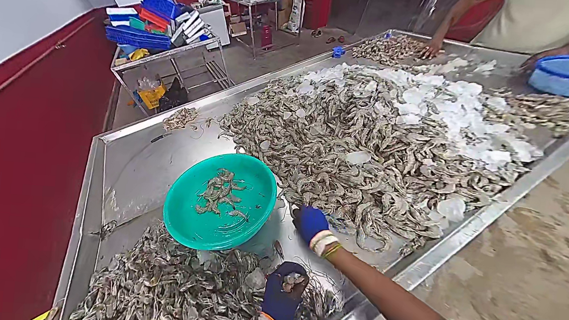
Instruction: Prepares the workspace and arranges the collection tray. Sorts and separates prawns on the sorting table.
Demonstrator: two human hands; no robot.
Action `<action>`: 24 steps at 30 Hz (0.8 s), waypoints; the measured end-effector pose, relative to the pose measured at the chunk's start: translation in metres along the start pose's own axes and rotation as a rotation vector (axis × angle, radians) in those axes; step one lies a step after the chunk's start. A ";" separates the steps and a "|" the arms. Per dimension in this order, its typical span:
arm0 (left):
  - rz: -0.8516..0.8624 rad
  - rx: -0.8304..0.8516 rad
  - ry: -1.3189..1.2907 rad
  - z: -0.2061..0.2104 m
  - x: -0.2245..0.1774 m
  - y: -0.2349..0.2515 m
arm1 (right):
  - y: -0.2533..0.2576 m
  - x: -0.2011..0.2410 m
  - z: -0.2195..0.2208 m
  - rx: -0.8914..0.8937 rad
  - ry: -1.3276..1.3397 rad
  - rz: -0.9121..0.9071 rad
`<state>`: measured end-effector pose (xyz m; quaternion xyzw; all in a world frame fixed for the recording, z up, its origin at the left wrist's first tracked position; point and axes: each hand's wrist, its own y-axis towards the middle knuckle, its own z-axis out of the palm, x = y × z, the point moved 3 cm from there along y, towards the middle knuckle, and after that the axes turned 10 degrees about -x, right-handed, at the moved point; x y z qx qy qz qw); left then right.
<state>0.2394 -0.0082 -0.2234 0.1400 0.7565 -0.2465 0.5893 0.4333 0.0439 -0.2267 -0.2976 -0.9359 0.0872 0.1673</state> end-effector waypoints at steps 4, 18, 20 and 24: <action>0.089 -0.142 0.119 -0.010 0.006 0.002 | -0.018 0.018 0.033 0.080 0.017 0.117; -0.115 0.341 0.668 0.027 -0.023 0.007 | -0.131 -0.027 0.018 -0.155 -0.136 -0.268; -0.109 0.360 0.544 0.022 -0.020 0.005 | -0.120 -0.055 0.013 -0.049 -0.096 -0.238; -0.129 0.355 0.130 0.011 -0.010 0.003 | -0.076 -0.138 -0.024 -0.047 0.032 -0.235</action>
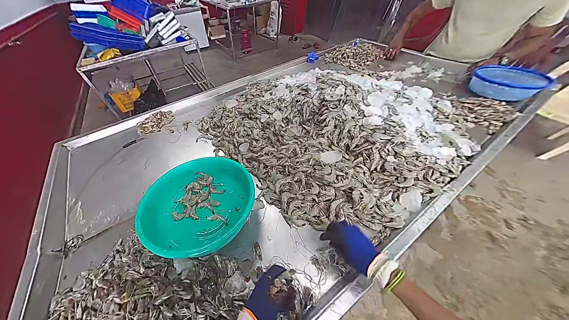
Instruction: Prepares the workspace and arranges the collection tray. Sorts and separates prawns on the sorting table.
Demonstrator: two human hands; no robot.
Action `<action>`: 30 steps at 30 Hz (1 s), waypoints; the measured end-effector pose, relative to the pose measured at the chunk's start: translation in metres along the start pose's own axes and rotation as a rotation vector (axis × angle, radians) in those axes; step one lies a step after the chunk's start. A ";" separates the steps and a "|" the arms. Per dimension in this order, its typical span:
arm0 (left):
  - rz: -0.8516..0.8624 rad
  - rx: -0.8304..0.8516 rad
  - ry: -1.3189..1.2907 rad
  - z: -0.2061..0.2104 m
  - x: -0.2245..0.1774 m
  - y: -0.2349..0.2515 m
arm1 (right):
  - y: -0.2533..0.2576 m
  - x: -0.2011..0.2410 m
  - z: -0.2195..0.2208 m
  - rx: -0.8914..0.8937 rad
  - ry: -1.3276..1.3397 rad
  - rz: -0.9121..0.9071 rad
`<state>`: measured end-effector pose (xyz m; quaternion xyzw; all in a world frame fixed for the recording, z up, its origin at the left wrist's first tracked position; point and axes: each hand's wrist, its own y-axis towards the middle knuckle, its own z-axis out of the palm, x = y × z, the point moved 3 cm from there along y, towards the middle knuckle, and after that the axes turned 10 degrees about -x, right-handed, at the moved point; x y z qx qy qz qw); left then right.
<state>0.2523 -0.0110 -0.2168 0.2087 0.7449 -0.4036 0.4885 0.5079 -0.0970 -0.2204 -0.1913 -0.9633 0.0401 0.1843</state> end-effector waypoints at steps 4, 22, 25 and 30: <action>0.114 -0.007 0.055 0.003 0.003 0.007 | 0.028 -0.057 0.013 -0.130 -0.115 -0.106; -0.098 -0.084 0.512 0.015 -0.017 0.007 | -0.027 0.106 0.044 0.017 -0.230 0.044; -0.030 -0.124 0.217 0.002 -0.006 0.003 | 0.003 0.065 0.028 0.121 -0.153 0.136; 0.039 -0.147 -0.125 -0.003 -0.001 0.004 | 0.084 0.044 0.004 -0.159 -0.080 0.179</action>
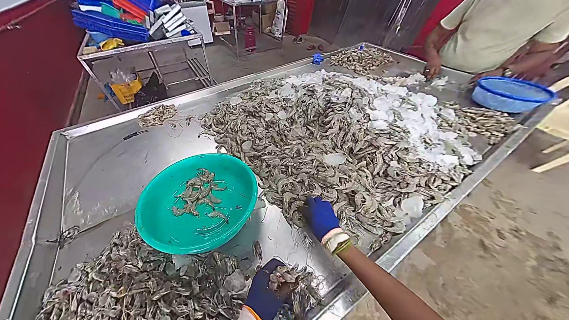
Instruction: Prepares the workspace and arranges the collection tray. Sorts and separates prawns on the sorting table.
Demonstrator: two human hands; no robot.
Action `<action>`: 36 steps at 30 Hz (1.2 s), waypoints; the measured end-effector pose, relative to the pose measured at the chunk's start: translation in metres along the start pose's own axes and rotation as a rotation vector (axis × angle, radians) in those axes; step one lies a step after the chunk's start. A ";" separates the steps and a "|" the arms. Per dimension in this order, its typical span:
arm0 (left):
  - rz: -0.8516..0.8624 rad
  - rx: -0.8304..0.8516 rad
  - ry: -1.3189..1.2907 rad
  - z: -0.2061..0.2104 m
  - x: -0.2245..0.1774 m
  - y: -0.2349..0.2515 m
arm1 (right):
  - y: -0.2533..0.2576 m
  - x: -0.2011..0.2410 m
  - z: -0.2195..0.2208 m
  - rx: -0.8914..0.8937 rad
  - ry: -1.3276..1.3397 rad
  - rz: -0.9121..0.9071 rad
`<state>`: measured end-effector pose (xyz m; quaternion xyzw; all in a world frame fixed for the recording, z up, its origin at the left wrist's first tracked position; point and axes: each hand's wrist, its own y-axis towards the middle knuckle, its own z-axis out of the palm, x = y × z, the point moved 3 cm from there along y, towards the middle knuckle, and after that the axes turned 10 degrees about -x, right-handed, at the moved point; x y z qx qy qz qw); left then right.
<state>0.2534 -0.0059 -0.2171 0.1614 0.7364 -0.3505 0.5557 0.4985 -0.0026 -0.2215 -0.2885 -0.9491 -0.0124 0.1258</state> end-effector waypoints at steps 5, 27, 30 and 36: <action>0.055 -0.215 0.016 -0.010 0.001 -0.002 | -0.029 0.017 0.036 -0.033 0.002 -0.067; 0.061 -0.074 0.144 -0.007 0.008 0.005 | -0.033 -0.004 0.010 0.116 -0.105 0.254; 0.093 -0.175 0.128 -0.008 0.005 0.004 | -0.046 0.028 0.036 0.194 -0.044 0.316; 0.104 -0.270 0.241 -0.003 0.006 0.004 | -0.117 0.085 0.015 0.418 -0.118 -0.022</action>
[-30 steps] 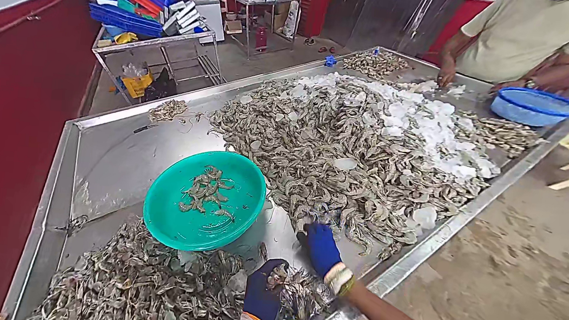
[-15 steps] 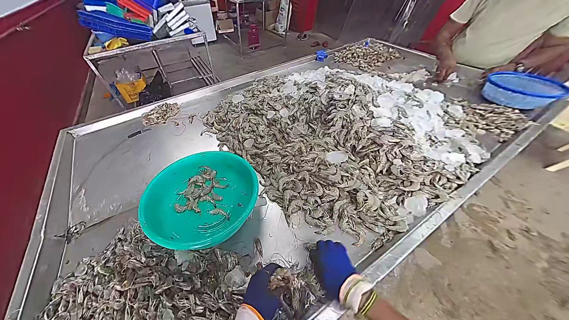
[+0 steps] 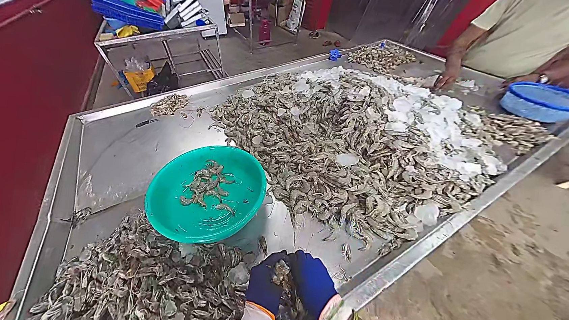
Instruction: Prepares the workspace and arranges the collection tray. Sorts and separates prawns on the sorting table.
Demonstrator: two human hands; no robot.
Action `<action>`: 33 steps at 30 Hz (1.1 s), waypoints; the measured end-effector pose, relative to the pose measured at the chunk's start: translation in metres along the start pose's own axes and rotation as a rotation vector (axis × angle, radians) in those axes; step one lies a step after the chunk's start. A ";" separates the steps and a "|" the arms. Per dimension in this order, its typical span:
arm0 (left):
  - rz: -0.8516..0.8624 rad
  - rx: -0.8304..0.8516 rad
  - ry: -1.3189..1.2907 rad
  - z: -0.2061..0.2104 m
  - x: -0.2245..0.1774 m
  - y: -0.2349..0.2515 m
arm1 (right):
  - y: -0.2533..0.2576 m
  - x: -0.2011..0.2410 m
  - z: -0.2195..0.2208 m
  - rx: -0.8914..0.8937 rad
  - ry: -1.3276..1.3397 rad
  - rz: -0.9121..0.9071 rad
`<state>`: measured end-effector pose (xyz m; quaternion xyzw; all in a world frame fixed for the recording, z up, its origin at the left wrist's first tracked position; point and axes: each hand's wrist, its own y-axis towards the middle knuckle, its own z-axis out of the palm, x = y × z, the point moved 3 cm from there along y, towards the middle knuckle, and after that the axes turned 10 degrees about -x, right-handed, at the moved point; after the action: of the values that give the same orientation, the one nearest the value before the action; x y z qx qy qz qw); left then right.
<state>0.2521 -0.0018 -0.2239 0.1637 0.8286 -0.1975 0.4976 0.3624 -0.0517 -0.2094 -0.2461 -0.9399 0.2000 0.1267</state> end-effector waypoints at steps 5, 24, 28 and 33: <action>-0.155 0.066 -0.030 0.012 -0.008 0.001 | -0.014 -0.006 -0.009 -0.103 0.074 -0.021; -0.413 -0.085 -1.204 -0.074 -0.049 0.064 | 0.027 -0.115 -0.011 -0.252 0.285 -0.022; -0.472 -0.224 -1.689 -0.105 -0.062 0.103 | 0.090 -0.144 -0.041 -0.416 0.088 0.085; -0.331 0.090 -1.566 -0.043 -0.050 0.059 | 0.078 -0.107 -0.023 -0.400 0.047 0.048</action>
<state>0.2694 0.0673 -0.1709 -0.1279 0.2434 -0.3594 0.8917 0.4931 -0.0371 -0.2382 -0.2932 -0.9515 0.0066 0.0926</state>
